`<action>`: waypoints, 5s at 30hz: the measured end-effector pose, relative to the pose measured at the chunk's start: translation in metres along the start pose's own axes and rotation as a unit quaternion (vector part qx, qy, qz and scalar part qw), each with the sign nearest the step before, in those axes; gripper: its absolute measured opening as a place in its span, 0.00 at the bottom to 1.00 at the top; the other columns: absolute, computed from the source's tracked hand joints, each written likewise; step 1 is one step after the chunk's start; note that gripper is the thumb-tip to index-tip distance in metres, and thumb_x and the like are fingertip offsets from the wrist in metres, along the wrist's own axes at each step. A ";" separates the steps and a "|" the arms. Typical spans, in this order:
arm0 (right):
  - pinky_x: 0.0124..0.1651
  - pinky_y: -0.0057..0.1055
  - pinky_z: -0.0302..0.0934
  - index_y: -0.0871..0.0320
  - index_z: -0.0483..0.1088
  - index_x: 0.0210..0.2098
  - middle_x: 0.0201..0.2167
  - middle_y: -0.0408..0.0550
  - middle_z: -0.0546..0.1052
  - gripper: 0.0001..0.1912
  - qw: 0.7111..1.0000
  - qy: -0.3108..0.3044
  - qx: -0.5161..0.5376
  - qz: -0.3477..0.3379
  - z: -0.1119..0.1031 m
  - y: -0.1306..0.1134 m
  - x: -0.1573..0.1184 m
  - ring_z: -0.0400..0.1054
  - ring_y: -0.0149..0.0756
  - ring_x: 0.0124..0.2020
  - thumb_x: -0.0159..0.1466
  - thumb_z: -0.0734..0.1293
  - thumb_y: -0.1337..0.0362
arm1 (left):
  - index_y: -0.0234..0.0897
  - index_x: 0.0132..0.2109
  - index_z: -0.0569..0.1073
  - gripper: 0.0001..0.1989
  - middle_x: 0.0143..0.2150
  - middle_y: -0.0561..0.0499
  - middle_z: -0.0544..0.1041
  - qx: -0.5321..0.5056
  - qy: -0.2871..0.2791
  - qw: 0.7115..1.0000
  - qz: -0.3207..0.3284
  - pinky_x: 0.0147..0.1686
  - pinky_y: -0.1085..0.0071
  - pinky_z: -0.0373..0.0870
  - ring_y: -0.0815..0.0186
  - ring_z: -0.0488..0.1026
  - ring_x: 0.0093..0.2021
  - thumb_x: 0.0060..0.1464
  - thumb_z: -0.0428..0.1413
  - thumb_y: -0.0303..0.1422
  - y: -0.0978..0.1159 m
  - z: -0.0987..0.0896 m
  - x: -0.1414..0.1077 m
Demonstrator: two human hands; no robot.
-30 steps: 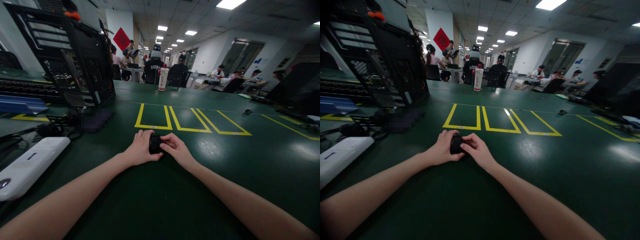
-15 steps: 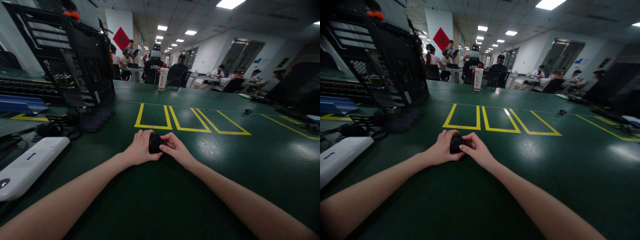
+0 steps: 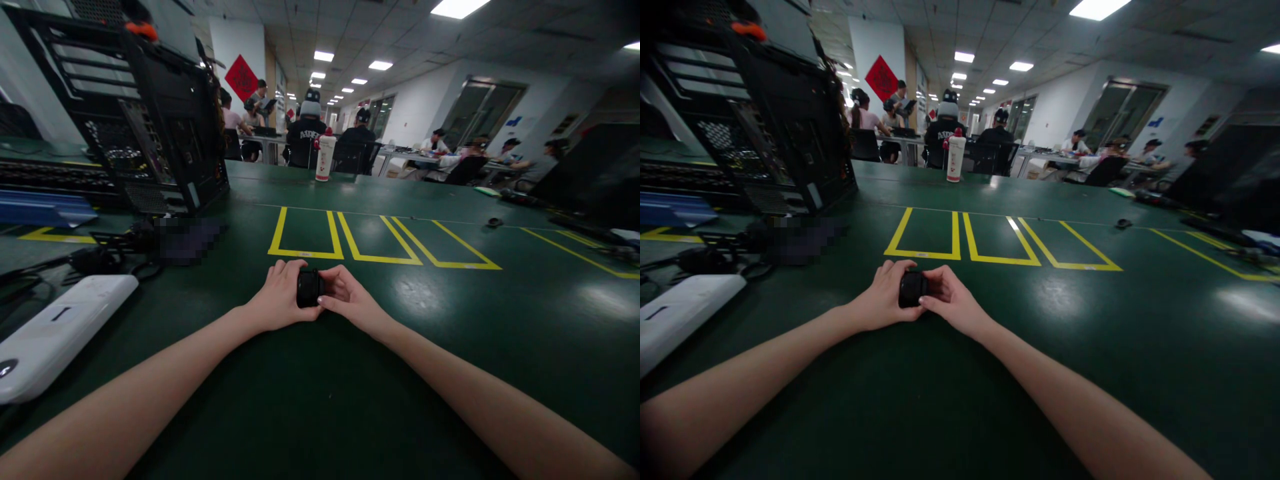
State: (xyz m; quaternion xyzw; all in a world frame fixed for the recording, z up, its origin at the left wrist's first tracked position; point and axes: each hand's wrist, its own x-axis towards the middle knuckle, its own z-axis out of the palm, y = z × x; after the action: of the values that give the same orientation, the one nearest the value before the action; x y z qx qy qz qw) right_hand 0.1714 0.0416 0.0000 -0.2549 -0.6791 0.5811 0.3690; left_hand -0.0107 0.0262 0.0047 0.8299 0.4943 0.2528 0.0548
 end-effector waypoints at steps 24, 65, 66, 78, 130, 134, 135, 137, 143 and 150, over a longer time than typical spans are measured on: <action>0.52 0.38 0.57 0.54 0.61 0.41 0.41 0.44 0.67 0.13 0.998 0.050 -0.025 0.022 0.004 -0.003 0.001 0.64 0.34 0.46 0.56 0.64 0.66 | 0.32 0.52 0.57 0.34 0.48 0.42 0.62 -0.015 -0.007 1.000 -0.011 0.43 0.58 0.61 0.55 0.60 0.44 0.42 0.53 0.51 0.000 -0.002 0.000; 0.53 0.39 0.56 0.55 0.60 0.40 0.43 0.45 0.67 0.17 1.000 0.001 0.005 0.015 0.001 -0.004 0.000 0.63 0.34 0.47 0.53 0.67 0.69 | 0.31 0.52 0.56 0.35 0.48 0.41 0.62 -0.001 0.002 1.000 0.003 0.43 0.59 0.61 0.55 0.59 0.44 0.43 0.53 0.50 -0.002 0.000 -0.001; 0.52 0.38 0.57 0.54 0.61 0.40 0.42 0.44 0.67 0.15 1.000 0.008 0.006 0.014 0.002 -0.004 0.000 0.64 0.34 0.46 0.53 0.67 0.69 | 0.31 0.52 0.56 0.35 0.48 0.41 0.62 -0.001 0.001 1.000 0.003 0.43 0.59 0.60 0.55 0.59 0.44 0.42 0.53 0.50 -0.002 0.000 -0.001; 0.55 0.40 0.53 0.54 0.60 0.44 0.44 0.46 0.67 0.18 0.999 0.014 -0.017 0.028 0.000 -0.002 0.001 0.62 0.35 0.49 0.55 0.66 0.67 | 0.33 0.52 0.56 0.35 0.48 0.41 0.62 -0.010 -0.007 1.000 -0.007 0.44 0.58 0.60 0.54 0.60 0.45 0.42 0.53 0.50 0.000 -0.001 0.000; 0.54 0.39 0.55 0.54 0.60 0.43 0.44 0.45 0.67 0.18 1.000 0.007 0.003 0.023 0.001 -0.004 0.000 0.62 0.35 0.48 0.53 0.67 0.69 | 0.32 0.52 0.56 0.35 0.48 0.41 0.62 -0.019 -0.007 1.000 -0.008 0.44 0.58 0.60 0.55 0.59 0.45 0.42 0.53 0.50 0.000 -0.002 -0.001; 0.50 0.37 0.58 0.54 0.61 0.39 0.42 0.44 0.67 0.14 1.000 0.017 0.012 0.016 0.002 -0.004 -0.001 0.64 0.34 0.45 0.54 0.66 0.68 | 0.32 0.52 0.56 0.35 0.49 0.41 0.61 -0.019 -0.009 1.000 -0.006 0.44 0.58 0.61 0.55 0.59 0.45 0.42 0.53 0.50 0.000 -0.003 -0.001; 0.50 0.37 0.58 0.54 0.61 0.39 0.42 0.44 0.68 0.13 1.000 0.023 0.007 0.017 0.003 -0.004 0.000 0.65 0.34 0.45 0.55 0.65 0.67 | 0.32 0.52 0.57 0.35 0.49 0.41 0.61 -0.019 -0.010 1.000 -0.006 0.44 0.58 0.61 0.55 0.59 0.45 0.42 0.53 0.51 0.000 -0.004 -0.001; 0.50 0.37 0.58 0.54 0.62 0.39 0.42 0.45 0.68 0.11 0.999 0.035 -0.006 0.020 0.003 -0.004 0.000 0.64 0.34 0.46 0.56 0.64 0.66 | 0.32 0.52 0.57 0.35 0.49 0.41 0.62 -0.015 -0.010 1.000 -0.006 0.44 0.58 0.61 0.55 0.59 0.45 0.42 0.53 0.51 0.000 -0.003 -0.001; 0.54 0.39 0.54 0.53 0.59 0.46 0.44 0.46 0.67 0.18 0.998 0.030 -0.022 0.044 0.001 -0.003 0.001 0.62 0.35 0.49 0.57 0.64 0.66 | 0.32 0.52 0.56 0.35 0.49 0.41 0.62 -0.009 -0.012 1.000 -0.006 0.44 0.58 0.61 0.55 0.59 0.45 0.43 0.53 0.51 0.000 -0.001 0.000; 0.50 0.37 0.58 0.54 0.60 0.38 0.41 0.44 0.67 0.14 1.000 0.017 0.009 0.021 0.003 -0.006 -0.001 0.64 0.34 0.45 0.54 0.67 0.69 | 0.30 0.52 0.56 0.35 0.47 0.41 0.62 0.007 0.001 1.000 -0.004 0.43 0.58 0.61 0.55 0.59 0.44 0.42 0.53 0.50 0.000 -0.001 0.000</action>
State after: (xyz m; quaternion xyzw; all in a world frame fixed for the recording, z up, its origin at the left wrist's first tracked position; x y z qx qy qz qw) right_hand 0.1698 0.0378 0.0051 -0.2755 -0.6620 0.5907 0.3701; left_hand -0.0109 0.0259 0.0055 0.8278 0.4997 0.2500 0.0501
